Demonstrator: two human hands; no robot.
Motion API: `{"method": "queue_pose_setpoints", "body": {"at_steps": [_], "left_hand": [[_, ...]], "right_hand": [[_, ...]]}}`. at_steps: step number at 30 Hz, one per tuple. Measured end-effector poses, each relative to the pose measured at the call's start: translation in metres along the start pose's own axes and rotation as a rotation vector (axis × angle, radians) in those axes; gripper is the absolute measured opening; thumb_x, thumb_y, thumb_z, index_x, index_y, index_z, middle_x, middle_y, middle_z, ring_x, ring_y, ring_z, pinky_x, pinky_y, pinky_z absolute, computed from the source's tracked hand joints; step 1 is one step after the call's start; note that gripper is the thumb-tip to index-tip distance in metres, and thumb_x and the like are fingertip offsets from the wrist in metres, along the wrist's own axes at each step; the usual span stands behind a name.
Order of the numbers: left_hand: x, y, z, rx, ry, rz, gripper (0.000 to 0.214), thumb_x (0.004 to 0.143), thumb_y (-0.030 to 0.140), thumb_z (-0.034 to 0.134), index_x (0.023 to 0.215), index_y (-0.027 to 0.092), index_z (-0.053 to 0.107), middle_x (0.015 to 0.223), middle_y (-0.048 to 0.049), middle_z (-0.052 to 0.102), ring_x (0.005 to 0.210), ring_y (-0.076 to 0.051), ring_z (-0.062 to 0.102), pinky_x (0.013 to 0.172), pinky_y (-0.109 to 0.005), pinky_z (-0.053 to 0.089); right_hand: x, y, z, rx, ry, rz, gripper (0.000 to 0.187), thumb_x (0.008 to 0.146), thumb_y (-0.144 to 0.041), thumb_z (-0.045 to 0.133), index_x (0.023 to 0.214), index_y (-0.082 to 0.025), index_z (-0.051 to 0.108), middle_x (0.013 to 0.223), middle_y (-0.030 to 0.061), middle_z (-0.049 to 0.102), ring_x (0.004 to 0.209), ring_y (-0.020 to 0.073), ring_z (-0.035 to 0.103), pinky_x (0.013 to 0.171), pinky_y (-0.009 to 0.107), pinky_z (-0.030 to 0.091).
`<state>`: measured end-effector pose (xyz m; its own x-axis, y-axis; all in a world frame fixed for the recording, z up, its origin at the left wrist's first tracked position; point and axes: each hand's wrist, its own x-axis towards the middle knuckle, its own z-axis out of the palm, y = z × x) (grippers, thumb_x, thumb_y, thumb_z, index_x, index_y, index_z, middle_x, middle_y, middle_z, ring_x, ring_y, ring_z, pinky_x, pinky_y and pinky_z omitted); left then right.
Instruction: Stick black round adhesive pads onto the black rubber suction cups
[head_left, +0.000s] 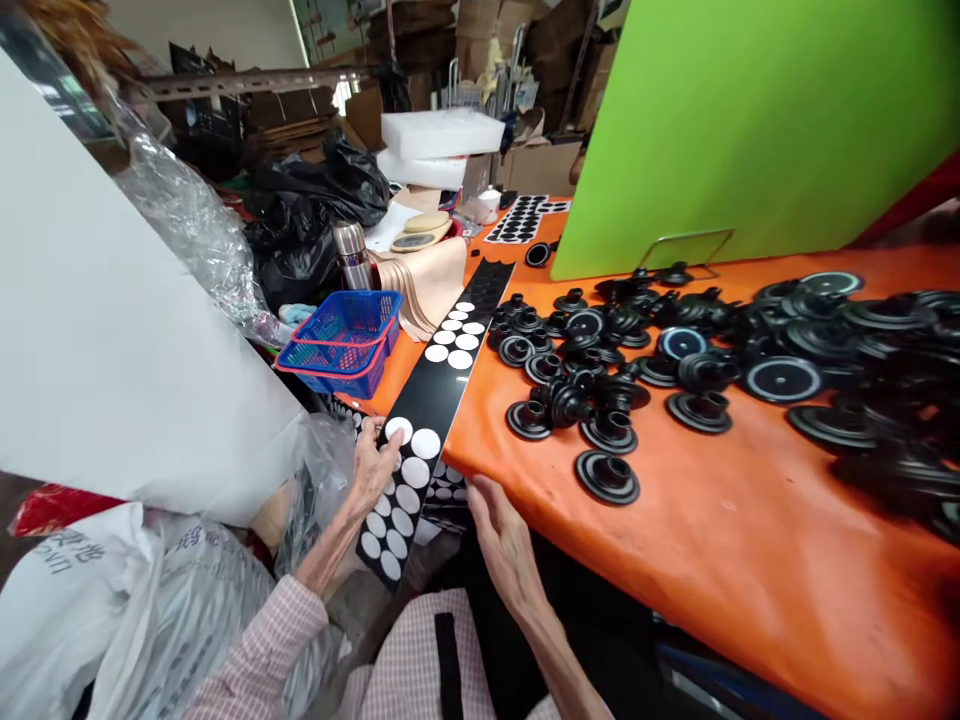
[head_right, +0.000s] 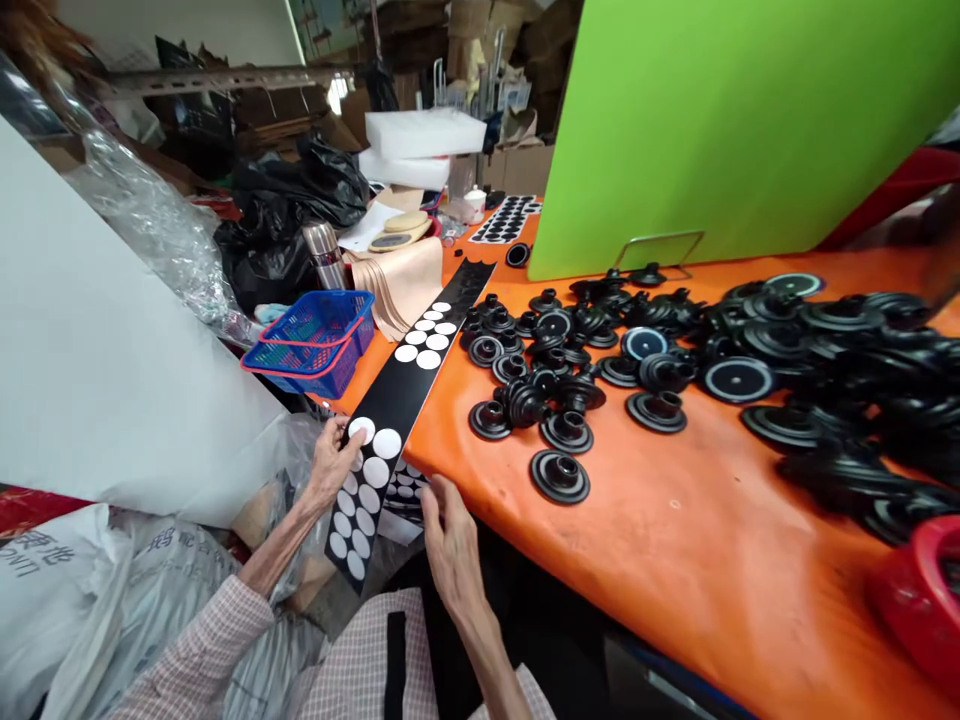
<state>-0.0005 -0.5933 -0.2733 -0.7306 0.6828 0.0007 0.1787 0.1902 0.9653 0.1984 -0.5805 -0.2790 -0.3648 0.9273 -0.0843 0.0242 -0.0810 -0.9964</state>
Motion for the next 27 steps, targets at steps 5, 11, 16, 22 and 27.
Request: {"method": "queue_pose_setpoints", "body": {"at_steps": [5,11,16,22,27], "left_hand": [[-0.021,-0.005,-0.008,-0.099,-0.086,-0.008,0.035,0.074,0.045,0.065,0.09,0.021,0.046,0.082,0.0017,0.055,0.058,-0.008,0.048,0.051,-0.02,0.039],[-0.026,-0.004,-0.039,-0.164,-0.28,-0.146,0.034,0.07,0.042,0.071,0.087,0.019,0.053,0.079,0.0009,0.06,0.067,-0.011,0.054,0.062,-0.021,0.044],[-0.027,0.007,-0.049,-0.181,-0.378,-0.208,0.029,0.072,0.04,0.07,0.086,0.021,0.053,0.077,0.0037,0.059,0.066,-0.01,0.054,0.063,-0.021,0.042],[-0.02,0.012,-0.071,-0.205,-0.453,-0.4,0.048,0.07,0.048,0.073,0.107,0.025,0.053,0.098,-0.003,0.069,0.095,-0.021,0.064,0.086,-0.031,0.047],[-0.023,-0.008,-0.124,-0.133,-0.58,-0.483,0.046,0.067,0.053,0.075,0.104,0.031,0.06,0.094,0.0,0.07,0.1,-0.025,0.064,0.089,-0.037,0.047]], "right_hand": [[0.018,0.014,0.05,0.239,-0.042,0.111,0.033,0.079,-0.052,0.061,0.085,-0.02,0.056,0.074,-0.0004,0.059,0.07,0.0154,0.057,0.067,0.027,0.049],[-0.015,0.033,0.058,0.308,-0.018,0.252,0.033,0.081,-0.051,0.061,0.08,-0.02,0.051,0.067,-0.0046,0.046,0.062,0.0101,0.041,0.057,0.021,0.036],[-0.032,0.037,0.062,0.307,-0.046,0.291,0.036,0.083,-0.055,0.058,0.08,-0.021,0.049,0.068,-0.0043,0.043,0.062,0.0107,0.039,0.057,0.022,0.035],[-0.037,0.055,0.075,0.375,-0.29,0.263,0.045,0.076,-0.063,0.063,0.072,-0.021,0.047,0.063,-0.0046,0.043,0.059,0.0114,0.042,0.059,0.024,0.037],[0.02,0.014,0.07,0.496,-0.223,0.249,0.045,0.082,-0.059,0.06,0.106,-0.021,0.056,0.09,0.0034,0.062,0.079,0.0159,0.059,0.081,0.032,0.047]]}}
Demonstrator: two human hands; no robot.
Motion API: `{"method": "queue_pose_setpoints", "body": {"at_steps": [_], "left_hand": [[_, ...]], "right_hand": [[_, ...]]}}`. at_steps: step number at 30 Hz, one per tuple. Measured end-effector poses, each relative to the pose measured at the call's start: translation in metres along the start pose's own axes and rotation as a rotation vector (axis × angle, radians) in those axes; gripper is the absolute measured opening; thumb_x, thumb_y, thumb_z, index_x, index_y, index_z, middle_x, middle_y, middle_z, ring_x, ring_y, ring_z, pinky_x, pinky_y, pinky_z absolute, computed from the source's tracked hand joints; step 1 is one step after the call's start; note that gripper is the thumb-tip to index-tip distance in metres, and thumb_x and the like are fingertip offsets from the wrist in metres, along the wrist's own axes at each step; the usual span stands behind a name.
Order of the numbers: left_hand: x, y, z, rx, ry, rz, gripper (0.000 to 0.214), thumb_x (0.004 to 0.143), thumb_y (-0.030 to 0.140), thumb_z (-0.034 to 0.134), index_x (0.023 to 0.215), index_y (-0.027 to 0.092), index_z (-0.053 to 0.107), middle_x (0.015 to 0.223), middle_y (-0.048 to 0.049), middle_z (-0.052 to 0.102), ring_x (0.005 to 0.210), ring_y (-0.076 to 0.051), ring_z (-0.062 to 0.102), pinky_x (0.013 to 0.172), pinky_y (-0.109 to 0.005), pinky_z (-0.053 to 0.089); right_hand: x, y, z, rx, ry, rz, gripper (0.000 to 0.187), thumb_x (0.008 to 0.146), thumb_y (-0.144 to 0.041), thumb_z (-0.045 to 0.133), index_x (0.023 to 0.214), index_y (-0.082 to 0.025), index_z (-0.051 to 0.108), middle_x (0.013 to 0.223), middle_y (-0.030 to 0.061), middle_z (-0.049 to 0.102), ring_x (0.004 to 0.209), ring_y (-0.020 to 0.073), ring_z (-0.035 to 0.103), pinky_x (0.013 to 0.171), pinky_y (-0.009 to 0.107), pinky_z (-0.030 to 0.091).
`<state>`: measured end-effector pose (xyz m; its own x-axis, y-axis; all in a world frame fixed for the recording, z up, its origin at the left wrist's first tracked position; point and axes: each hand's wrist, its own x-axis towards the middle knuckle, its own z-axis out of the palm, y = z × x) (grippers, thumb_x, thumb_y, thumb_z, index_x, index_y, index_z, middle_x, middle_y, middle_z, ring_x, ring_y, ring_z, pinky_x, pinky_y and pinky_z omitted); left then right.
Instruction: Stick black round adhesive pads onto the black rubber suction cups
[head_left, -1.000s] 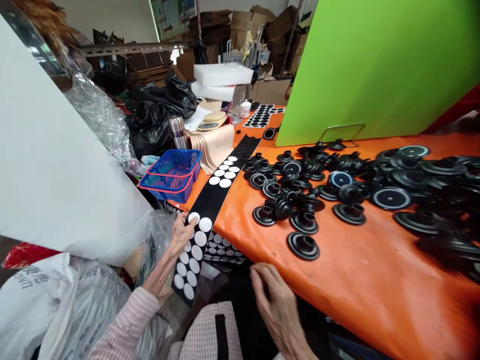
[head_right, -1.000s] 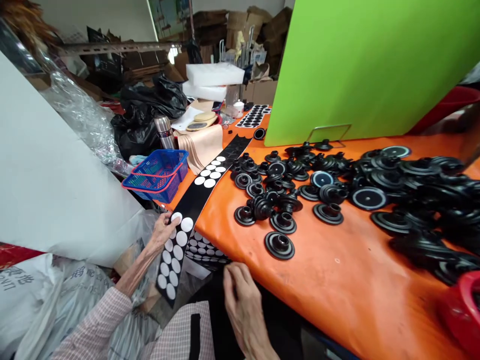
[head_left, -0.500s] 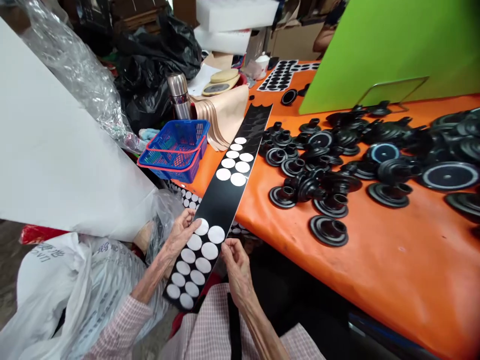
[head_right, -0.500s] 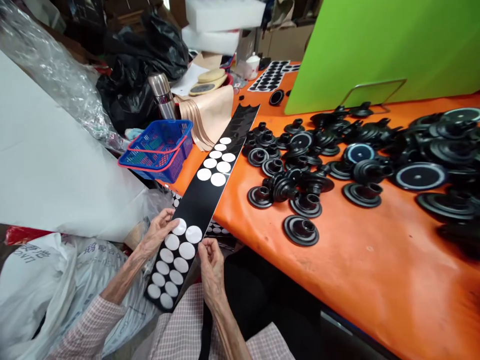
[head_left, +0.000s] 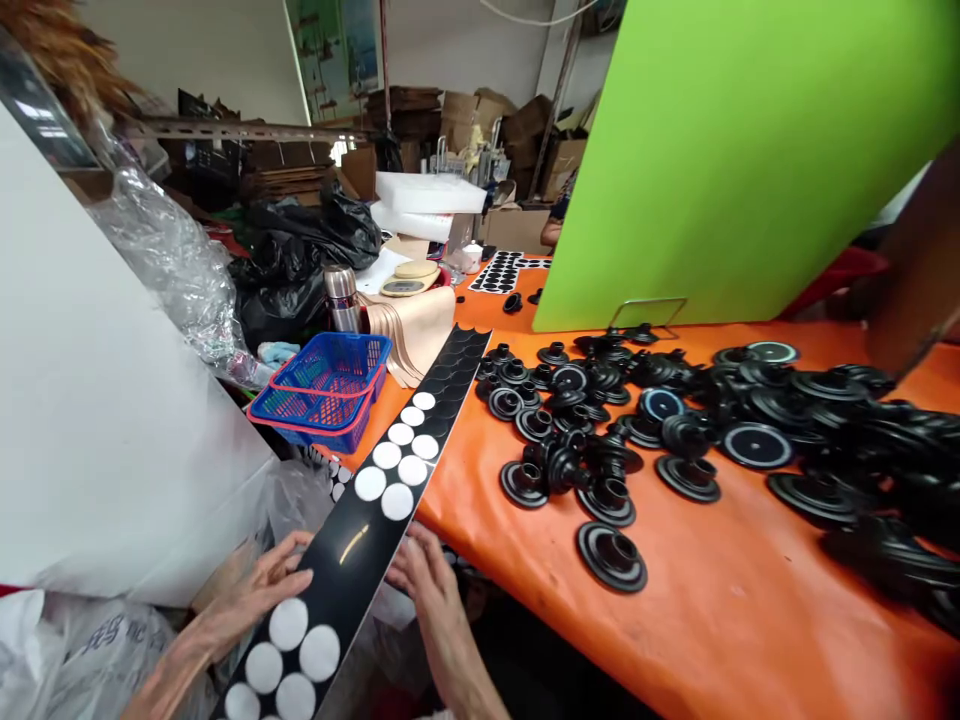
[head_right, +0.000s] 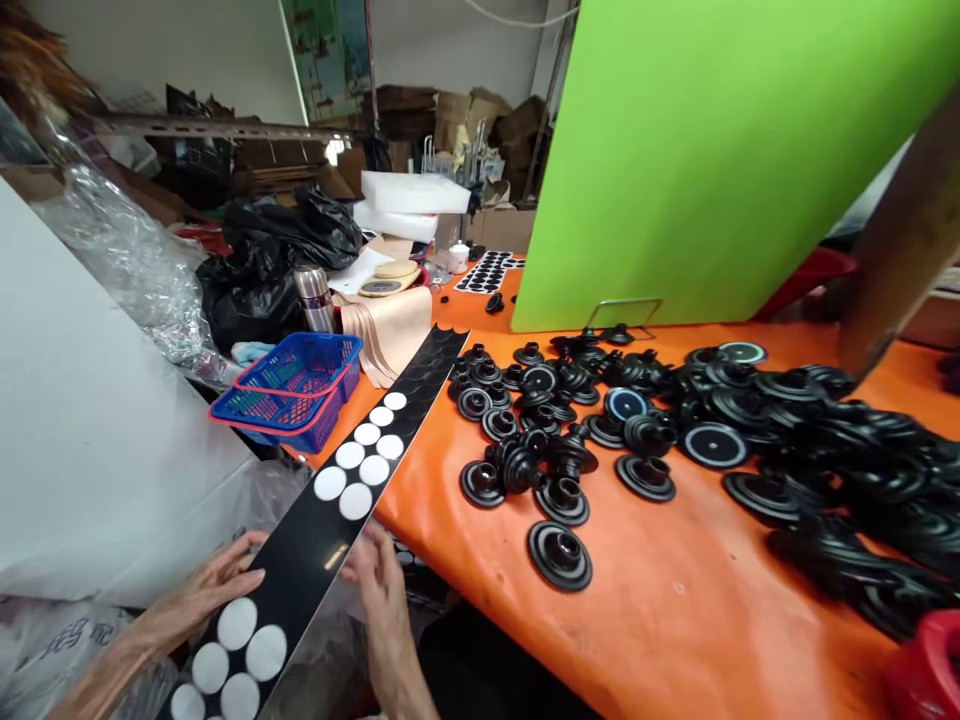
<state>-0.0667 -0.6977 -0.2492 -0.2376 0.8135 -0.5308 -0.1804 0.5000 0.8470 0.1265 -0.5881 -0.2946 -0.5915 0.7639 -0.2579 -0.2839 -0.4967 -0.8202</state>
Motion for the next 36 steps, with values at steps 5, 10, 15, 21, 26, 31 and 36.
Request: {"method": "queue_pose_setpoints", "body": {"at_steps": [5,10,15,21,26,31,36], "left_hand": [[-0.006,-0.012,-0.031,0.13,0.037,-0.064,0.047,0.063,0.055,0.077,0.099,0.027,0.067,0.086,-0.0012,0.07,0.097,-0.026,0.064,0.087,-0.037,0.047],[0.038,0.028,0.002,0.057,0.086,0.058,0.055,0.068,0.052,0.075,0.109,0.018,0.065,0.096,-0.0079,0.071,0.098,-0.023,0.064,0.082,-0.03,0.048],[0.075,0.051,0.037,-0.019,-0.082,0.064,0.047,0.06,0.034,0.083,0.101,0.015,0.069,0.092,-0.0074,0.072,0.086,-0.02,0.065,0.074,-0.027,0.048],[0.084,0.052,0.057,-0.062,-0.149,0.045,0.029,0.062,0.03,0.08,0.083,0.012,0.071,0.076,-0.0036,0.071,0.073,-0.017,0.063,0.069,-0.025,0.047],[0.087,0.054,0.072,-0.094,-0.182,0.064,0.033,0.058,0.025,0.081,0.088,0.013,0.071,0.078,-0.0019,0.071,0.074,-0.015,0.063,0.07,-0.024,0.047],[0.089,0.056,0.086,-0.139,-0.181,0.095,0.034,0.061,0.027,0.079,0.092,0.015,0.071,0.087,-0.0052,0.072,0.087,-0.02,0.065,0.08,-0.029,0.047],[0.092,0.058,0.092,-0.195,-0.092,0.109,0.037,0.061,0.037,0.081,0.091,0.017,0.072,0.092,-0.0072,0.073,0.094,-0.024,0.064,0.083,-0.031,0.047]], "right_hand": [[0.013,-0.008,0.019,-0.033,-0.047,-0.001,0.035,0.076,-0.05,0.068,0.077,-0.02,0.049,0.06,-0.0039,0.054,0.057,0.0117,0.052,0.063,0.025,0.044],[-0.025,0.038,0.024,-0.138,0.027,0.029,0.038,0.076,-0.055,0.064,0.074,-0.02,0.05,0.059,-0.0049,0.049,0.057,0.011,0.048,0.059,0.023,0.04],[-0.018,0.022,0.005,-0.208,0.129,-0.032,0.035,0.084,-0.056,0.054,0.086,-0.021,0.052,0.07,-0.0036,0.049,0.065,0.0118,0.049,0.062,0.024,0.043],[-0.014,-0.003,-0.007,-0.429,0.269,-0.233,0.027,0.086,-0.045,0.056,0.092,-0.019,0.057,0.084,0.0036,0.058,0.076,0.0177,0.054,0.075,0.034,0.049],[-0.007,-0.019,-0.012,-1.066,0.374,-0.779,0.035,0.093,-0.026,0.049,0.126,-0.017,0.052,0.118,0.0158,0.055,0.112,0.027,0.05,0.096,0.048,0.046],[0.01,-0.024,-0.021,-1.215,0.383,-0.804,0.043,0.095,-0.026,0.046,0.136,-0.016,0.046,0.118,0.0175,0.053,0.108,0.0283,0.049,0.089,0.05,0.05],[0.015,-0.037,-0.032,-1.27,0.288,-0.783,0.047,0.093,-0.026,0.048,0.139,-0.02,0.045,0.118,0.0164,0.053,0.104,0.029,0.049,0.086,0.05,0.051]]}}
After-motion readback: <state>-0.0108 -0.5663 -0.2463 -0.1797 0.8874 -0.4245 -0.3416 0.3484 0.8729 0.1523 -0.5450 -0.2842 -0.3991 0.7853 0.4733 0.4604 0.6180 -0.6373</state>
